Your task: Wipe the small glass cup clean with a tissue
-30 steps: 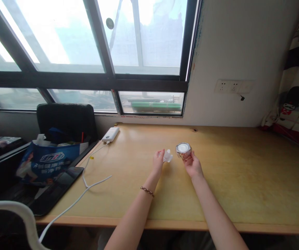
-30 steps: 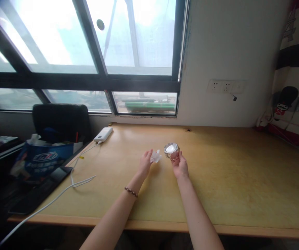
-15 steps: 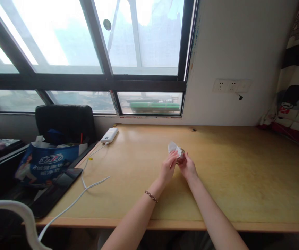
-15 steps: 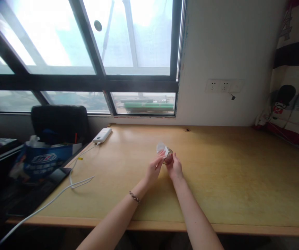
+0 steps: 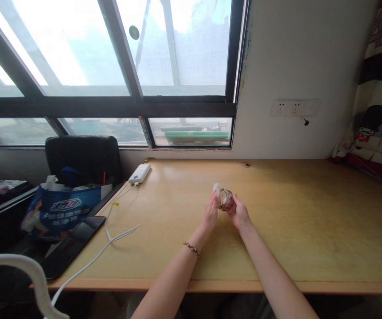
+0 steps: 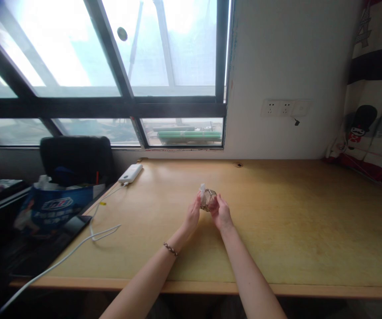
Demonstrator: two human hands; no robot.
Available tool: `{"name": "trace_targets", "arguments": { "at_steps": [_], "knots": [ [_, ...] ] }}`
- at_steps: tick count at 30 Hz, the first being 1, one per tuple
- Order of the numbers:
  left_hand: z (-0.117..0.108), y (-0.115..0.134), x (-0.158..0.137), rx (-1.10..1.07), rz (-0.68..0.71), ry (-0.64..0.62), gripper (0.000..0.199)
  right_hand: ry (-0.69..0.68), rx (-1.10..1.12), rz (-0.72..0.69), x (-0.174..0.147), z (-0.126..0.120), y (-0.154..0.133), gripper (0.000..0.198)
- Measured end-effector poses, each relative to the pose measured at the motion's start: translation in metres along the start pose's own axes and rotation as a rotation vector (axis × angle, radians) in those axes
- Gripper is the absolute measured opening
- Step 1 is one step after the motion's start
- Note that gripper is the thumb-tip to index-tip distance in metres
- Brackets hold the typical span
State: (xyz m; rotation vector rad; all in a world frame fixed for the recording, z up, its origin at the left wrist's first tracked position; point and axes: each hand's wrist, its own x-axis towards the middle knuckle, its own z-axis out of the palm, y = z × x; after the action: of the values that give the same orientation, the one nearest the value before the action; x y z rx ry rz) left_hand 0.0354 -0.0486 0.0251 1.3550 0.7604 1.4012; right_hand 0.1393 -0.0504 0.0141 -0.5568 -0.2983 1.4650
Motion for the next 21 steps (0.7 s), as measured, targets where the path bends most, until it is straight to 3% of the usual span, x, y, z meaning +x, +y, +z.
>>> {"name": "trace_targets", "arguments": {
  "at_steps": [5,8,15,21],
  "knots": [
    [0.004,-0.019,0.007,-0.472,-0.270,0.036,0.047,0.006,0.002,-0.028,0.003,-0.004,-0.005,0.014],
    [0.006,-0.022,0.007,-0.580,-0.342,0.074,0.046,0.011,0.031,-0.029,0.007,-0.006,-0.009,0.013],
    [0.017,-0.018,-0.004,-0.586,-0.388,0.043,0.051,-0.017,0.034,-0.101,0.010,-0.007,-0.008,0.013],
    [0.020,-0.014,-0.011,-0.399,-0.278,-0.034,0.048,0.030,0.090,-0.139,0.014,-0.009,-0.008,0.014]
  ]
}}
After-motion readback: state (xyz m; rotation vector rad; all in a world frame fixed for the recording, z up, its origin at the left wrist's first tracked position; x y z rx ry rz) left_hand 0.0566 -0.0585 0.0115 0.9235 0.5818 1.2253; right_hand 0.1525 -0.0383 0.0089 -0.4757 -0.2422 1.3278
